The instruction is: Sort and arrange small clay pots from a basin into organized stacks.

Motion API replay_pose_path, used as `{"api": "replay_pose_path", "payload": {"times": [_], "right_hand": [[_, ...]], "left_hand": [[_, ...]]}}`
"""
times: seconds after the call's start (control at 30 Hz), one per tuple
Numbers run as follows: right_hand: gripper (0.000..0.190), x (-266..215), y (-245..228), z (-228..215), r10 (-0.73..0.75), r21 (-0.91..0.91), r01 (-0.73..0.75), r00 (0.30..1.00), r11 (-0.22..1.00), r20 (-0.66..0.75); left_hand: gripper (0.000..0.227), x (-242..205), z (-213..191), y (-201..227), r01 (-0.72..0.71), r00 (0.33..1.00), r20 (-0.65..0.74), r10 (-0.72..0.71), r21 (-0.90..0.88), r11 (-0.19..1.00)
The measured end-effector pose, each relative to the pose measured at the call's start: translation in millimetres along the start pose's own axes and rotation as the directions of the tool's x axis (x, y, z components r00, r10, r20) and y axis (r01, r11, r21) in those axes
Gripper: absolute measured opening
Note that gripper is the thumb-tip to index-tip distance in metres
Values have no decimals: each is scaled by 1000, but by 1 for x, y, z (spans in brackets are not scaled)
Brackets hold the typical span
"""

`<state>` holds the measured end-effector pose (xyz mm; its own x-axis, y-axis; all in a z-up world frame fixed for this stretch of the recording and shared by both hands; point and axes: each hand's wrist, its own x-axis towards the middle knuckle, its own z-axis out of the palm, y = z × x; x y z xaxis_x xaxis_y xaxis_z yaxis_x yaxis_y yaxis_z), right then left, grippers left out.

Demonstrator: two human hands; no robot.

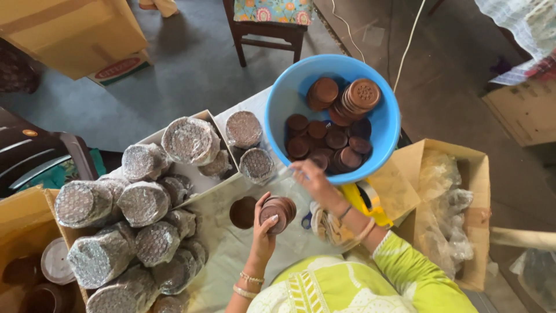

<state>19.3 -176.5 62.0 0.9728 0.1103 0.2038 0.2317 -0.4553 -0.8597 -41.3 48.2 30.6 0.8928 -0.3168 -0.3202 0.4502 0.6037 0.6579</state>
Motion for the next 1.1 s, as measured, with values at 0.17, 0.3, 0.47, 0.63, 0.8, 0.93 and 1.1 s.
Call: {"api": "replay_pose_path", "payload": {"times": [0.17,0.3,0.47,0.63,0.8,0.93,1.1], "right_hand": [[26,80,124,-26,185,-87,-201,970,976,-159],[39,127,219,-15,190,-387,-242,967,890,-167],[56,137,308,4,238,-392,-261,965,882,-107],[45,132,283,1,267,-296,-279,960,913,-83],[63,146,288,8,166,-290,-172,985,942,-45],[52,145,258,-6,221,-133,-219,975,967,2],[29,135,169,-42,379,203,-401,915,893,140]], "left_hand": [[75,2,14,11,2,998,-58,-4,-39,999],[77,7,19,10,5,995,-97,-9,-36,999],[78,20,31,14,-2,992,-125,-1,-22,1000],[77,32,36,14,-3,990,-142,2,-10,1000],[76,41,49,16,20,993,-118,-20,-1,1000],[75,45,44,8,-7,994,-105,8,9,1000],[74,45,41,6,-5,994,-111,5,1,1000]]}}
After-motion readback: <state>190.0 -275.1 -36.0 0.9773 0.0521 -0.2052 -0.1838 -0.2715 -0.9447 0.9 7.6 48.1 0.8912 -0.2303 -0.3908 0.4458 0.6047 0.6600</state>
